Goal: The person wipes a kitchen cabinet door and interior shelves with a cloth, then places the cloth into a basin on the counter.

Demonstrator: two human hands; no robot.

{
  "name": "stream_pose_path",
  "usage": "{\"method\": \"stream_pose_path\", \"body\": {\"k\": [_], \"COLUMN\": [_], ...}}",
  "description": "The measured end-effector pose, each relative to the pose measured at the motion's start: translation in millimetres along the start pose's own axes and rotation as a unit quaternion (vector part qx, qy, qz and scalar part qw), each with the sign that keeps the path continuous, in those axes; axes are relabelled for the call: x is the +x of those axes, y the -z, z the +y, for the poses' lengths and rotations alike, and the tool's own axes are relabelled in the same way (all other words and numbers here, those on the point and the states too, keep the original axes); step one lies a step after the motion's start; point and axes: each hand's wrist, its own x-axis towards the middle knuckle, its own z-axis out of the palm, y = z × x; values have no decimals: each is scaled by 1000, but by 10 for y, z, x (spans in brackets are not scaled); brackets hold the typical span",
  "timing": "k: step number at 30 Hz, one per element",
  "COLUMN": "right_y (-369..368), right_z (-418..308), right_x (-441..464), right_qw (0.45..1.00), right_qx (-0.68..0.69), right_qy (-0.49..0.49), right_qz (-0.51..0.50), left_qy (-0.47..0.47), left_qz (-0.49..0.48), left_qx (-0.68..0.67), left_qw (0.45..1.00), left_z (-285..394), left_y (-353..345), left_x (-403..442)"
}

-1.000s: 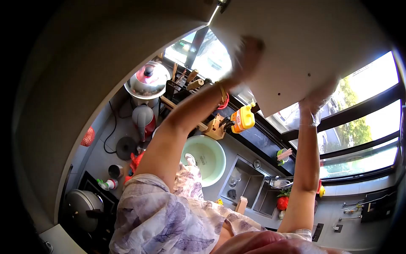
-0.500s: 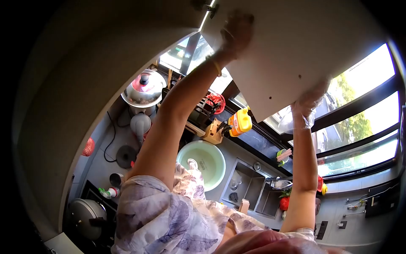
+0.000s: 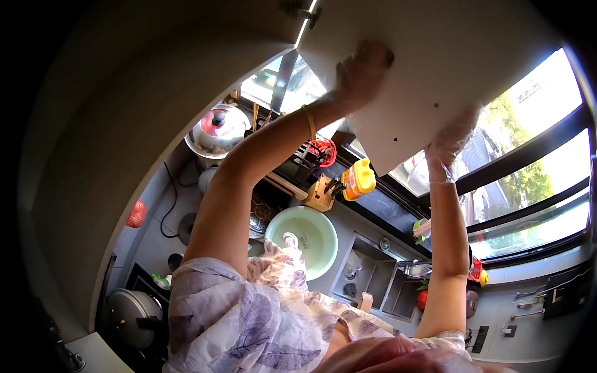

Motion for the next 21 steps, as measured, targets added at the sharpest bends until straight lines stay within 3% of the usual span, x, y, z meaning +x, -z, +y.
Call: {"method": "stream_pose_path", "body": {"k": [1, 2, 4, 5, 7, 9, 10, 12, 14, 17, 19, 20, 21], "right_y": [-70, -114, -85, -61, -9, 53, 68, -17, -139, -49, -21, -43, -67], "right_z": [-181, -273, -108, -47, -52, -145, -219, -209, -87, -124, -95, -107, -133], "right_x": [31, 58, 20, -4, 15, 26, 41, 64, 13, 6, -14, -12, -5], "right_qw": [997, 987, 1000, 999, 997, 999, 998, 1000, 994, 998, 1000, 1000, 1000], "right_qx": [46, 91, -3, -29, -60, -32, 4, -10, -73, -36, -21, -8, 6], "right_qy": [-60, -119, 4, 27, 37, -15, -48, -19, 58, 48, 14, 0, -13], "right_qz": [27, 52, 27, 10, -21, -34, -37, 8, 65, 30, 9, 13, 17], "left_qy": [-7, -133, -198, -145, -93, -99, -62, -220, -224, -1, -101, -44, -77], "left_qz": [27, 92, 104, 54, 14, 21, -42, 78, 91, -41, -40, -53, -57], "left_qx": [79, 224, 378, 394, 283, 22, 100, 185, 173, 16, 38, 24, 71], "left_qw": [996, 961, 898, 906, 955, 995, 992, 955, 955, 999, 993, 997, 993], "left_z": [22, -96, -323, -396, -357, -227, -103, -281, -435, -548, -198, 5, -10], "left_y": [-2, 0, -67, -125, -155, -112, -54, -4, -67, -205, 50, 215, 266], "left_x": [10, 73, 208, 262, 264, 79, -48, 71, 170, 308, 65, 32, 107]}}
